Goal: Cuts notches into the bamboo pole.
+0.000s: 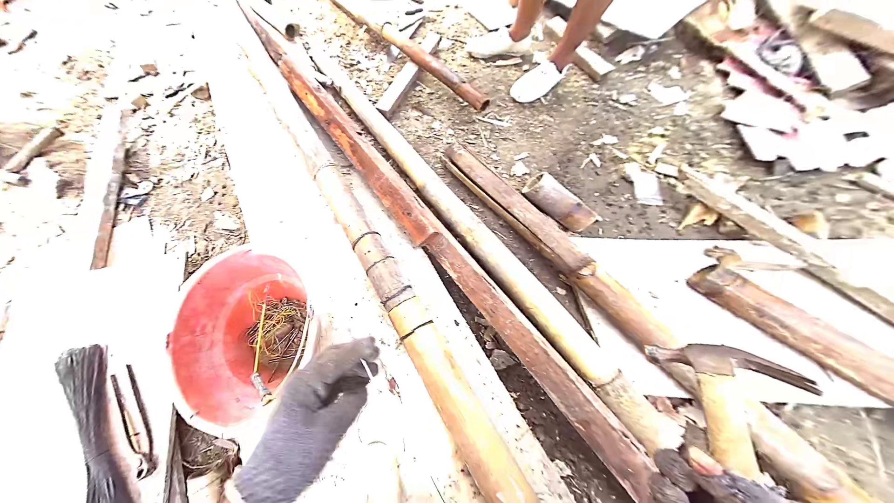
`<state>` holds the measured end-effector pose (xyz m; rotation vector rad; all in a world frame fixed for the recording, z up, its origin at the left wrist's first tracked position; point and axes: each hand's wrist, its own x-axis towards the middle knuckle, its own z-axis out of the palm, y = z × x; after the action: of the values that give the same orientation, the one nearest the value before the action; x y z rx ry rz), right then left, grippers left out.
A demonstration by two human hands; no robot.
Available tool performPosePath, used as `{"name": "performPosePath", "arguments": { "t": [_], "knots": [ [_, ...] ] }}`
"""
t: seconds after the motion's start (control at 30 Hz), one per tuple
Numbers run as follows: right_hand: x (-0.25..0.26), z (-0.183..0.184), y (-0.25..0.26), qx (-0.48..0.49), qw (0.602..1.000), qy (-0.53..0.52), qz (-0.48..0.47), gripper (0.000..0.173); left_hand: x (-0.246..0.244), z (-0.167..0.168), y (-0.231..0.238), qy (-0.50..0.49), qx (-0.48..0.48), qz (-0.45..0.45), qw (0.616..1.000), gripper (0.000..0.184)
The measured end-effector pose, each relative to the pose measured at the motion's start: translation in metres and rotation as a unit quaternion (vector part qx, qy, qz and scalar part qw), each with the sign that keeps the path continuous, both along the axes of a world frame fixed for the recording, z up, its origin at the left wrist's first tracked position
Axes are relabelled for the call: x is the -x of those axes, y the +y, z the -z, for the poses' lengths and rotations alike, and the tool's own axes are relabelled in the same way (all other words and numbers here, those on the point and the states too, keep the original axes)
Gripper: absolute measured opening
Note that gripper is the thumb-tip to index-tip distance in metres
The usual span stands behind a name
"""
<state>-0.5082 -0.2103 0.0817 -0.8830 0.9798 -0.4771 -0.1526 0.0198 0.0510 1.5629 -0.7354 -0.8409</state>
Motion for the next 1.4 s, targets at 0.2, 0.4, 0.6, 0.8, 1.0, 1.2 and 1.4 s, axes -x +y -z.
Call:
{"name": "performPosePath", "arguments": {
  "t": [0.2, 0.4, 0.6, 0.8, 1.0, 1.2, 1.4],
  "knots": [
    [0.009, 0.011, 0.006, -0.021, 0.999, 0.048, 0.003, 0.01, 0.025, 0.068, -0.073, -0.063, -0.089, 0.009, 0.994, 0.026],
    [0.007, 0.007, 0.014, 0.008, 0.995, 0.095, -0.022, 0.01, 0.0, 0.096, -0.115, -0.256, -0.126, 0.053, 0.957, 0.035],
    [0.006, 0.006, 0.02, 0.034, 0.991, 0.125, -0.027, 0.013, -0.015, 0.107, -0.13, -0.382, -0.127, 0.155, 0.902, 0.026],
    [-0.005, -0.002, 0.027, 0.028, 0.982, 0.179, -0.046, 0.014, -0.019, 0.101, -0.134, -0.363, -0.144, 0.173, 0.904, 0.023],
    [-0.012, -0.001, 0.031, 0.066, 0.923, 0.327, -0.193, 0.039, -0.021, 0.094, -0.134, -0.358, -0.147, 0.186, 0.903, 0.021],
    [-0.041, -0.008, 0.039, 0.177, 0.884, 0.318, -0.294, 0.039, -0.02, 0.1, -0.132, -0.37, -0.116, 0.175, 0.905, 0.02],
    [-0.107, -0.019, 0.058, 0.312, 0.921, 0.2, -0.119, 0.053, -0.025, 0.11, -0.126, -0.363, -0.077, 0.167, 0.914, 0.02]
  ]
}}
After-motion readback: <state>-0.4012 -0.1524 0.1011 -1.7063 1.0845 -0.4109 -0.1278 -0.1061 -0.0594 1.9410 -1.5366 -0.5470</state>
